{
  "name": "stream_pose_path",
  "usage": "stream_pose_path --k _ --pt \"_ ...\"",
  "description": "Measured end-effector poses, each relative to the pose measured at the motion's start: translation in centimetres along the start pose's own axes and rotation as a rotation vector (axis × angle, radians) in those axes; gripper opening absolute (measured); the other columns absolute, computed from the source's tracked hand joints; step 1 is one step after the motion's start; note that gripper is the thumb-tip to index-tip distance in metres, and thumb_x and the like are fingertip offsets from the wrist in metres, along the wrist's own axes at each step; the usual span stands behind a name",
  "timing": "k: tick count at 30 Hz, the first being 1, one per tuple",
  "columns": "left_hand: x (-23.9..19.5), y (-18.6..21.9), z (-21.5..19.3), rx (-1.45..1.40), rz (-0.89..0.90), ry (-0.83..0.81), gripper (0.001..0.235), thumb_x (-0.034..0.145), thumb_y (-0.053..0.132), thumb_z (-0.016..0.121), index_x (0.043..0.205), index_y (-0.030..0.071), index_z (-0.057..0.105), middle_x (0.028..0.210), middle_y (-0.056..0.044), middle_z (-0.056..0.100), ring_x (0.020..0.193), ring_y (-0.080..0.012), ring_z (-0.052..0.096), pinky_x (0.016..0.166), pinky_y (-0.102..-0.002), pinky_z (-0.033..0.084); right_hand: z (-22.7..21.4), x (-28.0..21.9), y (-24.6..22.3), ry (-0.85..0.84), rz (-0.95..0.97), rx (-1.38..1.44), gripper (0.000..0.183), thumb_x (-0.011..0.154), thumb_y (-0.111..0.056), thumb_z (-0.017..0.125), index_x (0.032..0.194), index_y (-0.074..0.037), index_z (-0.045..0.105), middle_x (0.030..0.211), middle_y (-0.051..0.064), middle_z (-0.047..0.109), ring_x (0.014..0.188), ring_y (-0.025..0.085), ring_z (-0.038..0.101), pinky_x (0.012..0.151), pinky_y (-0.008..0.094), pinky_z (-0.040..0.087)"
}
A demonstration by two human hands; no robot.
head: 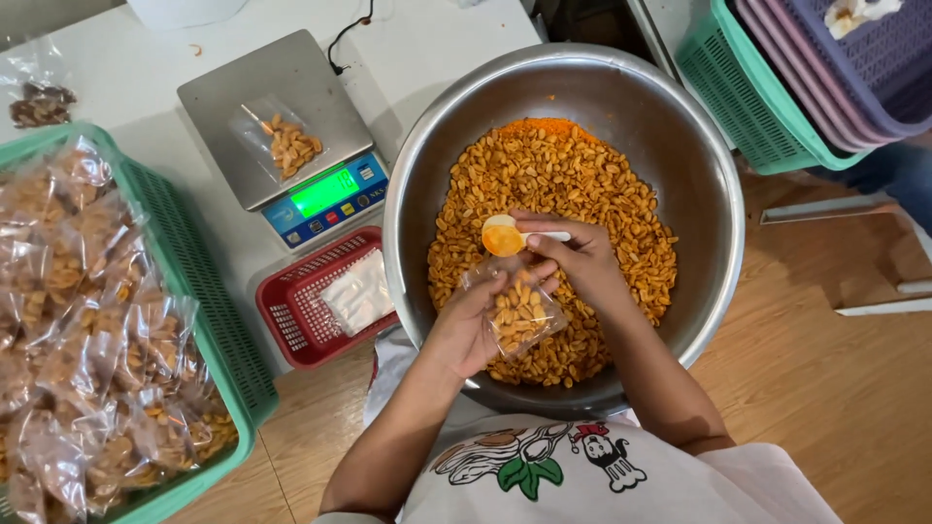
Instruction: The person scoops orange-colored snack pieces from a large metal bowl into small plastic bags using a white plastic scoop. Each filled bag is placed on a digital scale to verify weight, then moved to a green basket. The process is repeated continuously throughout the clip.
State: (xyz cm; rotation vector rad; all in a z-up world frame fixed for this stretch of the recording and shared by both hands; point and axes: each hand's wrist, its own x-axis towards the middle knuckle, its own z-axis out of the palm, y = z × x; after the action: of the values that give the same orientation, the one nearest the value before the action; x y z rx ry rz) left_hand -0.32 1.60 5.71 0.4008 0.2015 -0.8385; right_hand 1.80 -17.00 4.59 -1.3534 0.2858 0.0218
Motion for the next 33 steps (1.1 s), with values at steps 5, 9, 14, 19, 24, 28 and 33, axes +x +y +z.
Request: stream_pose_path --k 5,9,14,19,24,28,33 --pt "0.4 -0.3 -0.1 -0.004 -0.006 0.035 0.034 0.097 0.009 0.065 0.130 0.000 0.062 0.125 -0.025 0.069 0.110 -0.0372 0.071 0.091 -0.054 0.060 0.3 -0.6 0.2 -0.039 -0.031 -0.003 0.023 0.091 -0.001 0.073 0.113 0.007 0.073 0.124 0.021 0.072 0.068 0.022 0.074 0.041 0.023 0.059" --pt "2.9 -2.5 -3.9 -0.122 -0.068 0.018 0.028 0.104 0.022 0.062 0.125 0.003 0.066 0.122 -0.016 0.073 0.110 -0.0301 0.072 0.094 -0.049 0.061 0.8 -0.3 -0.6 -0.107 0.026 -0.014 0.023 0.097 0.000 0.068 0.118 0.009 0.070 0.094 0.021 0.073 0.055 0.014 0.056 0.038 0.022 0.045" --pt "1.1 -1.8 -1.7 -0.153 -0.039 -0.001 0.036 0.107 0.023 0.057 0.132 -0.002 0.061 0.131 -0.019 0.068 0.116 -0.0319 0.069 0.097 -0.051 0.059 0.6 -0.7 -0.3 -0.073 0.038 0.032 0.025 0.095 0.001 0.070 0.119 0.009 0.071 0.098 0.022 0.073 0.053 0.009 0.054 0.037 0.018 0.043" --pt "3.1 -3.7 -4.6 -0.141 -0.046 -0.028 0.041 0.102 0.019 0.062 0.138 -0.002 0.059 0.125 -0.018 0.072 0.110 -0.0313 0.072 0.091 -0.051 0.061 0.4 -0.8 0.0 -0.100 0.070 0.109 0.025 0.095 0.002 0.068 0.119 0.011 0.070 0.096 0.026 0.073 0.049 0.010 0.046 0.033 0.020 0.038" --pt "1.6 -4.0 -3.5 -0.092 -0.155 0.016 0.059 0.105 0.051 0.064 0.137 0.001 0.063 0.130 -0.023 0.068 0.114 -0.0349 0.070 0.091 -0.054 0.060 -0.7 -0.2 1.3 -0.040 0.127 -0.003 0.026 0.097 -0.008 0.069 0.121 0.003 0.070 0.109 0.020 0.070 0.050 0.012 0.047 0.031 0.018 0.037" --pt "2.5 9.6 -4.3 0.464 0.368 0.302 0.056 0.110 0.045 0.047 0.148 0.005 0.041 0.147 -0.022 0.050 0.132 -0.0352 0.053 0.108 -0.052 0.048 -0.6 -1.8 -1.8 0.034 -0.079 -0.211 0.024 0.093 -0.004 0.076 0.116 0.000 0.076 0.117 0.022 0.072 0.087 0.027 0.071 0.062 0.032 0.063" --pt "13.3 29.3 -25.6 1.571 0.972 1.412 0.027 0.097 0.033 0.049 0.110 0.020 0.069 0.120 -0.016 0.060 0.116 -0.0395 0.057 0.095 -0.060 0.044 -1.2 -2.9 -2.9 0.001 -0.156 -0.288 0.021 0.094 -0.014 0.071 0.114 -0.009 0.075 0.127 0.016 0.073 0.122 0.029 0.073 0.068 0.028 0.062"
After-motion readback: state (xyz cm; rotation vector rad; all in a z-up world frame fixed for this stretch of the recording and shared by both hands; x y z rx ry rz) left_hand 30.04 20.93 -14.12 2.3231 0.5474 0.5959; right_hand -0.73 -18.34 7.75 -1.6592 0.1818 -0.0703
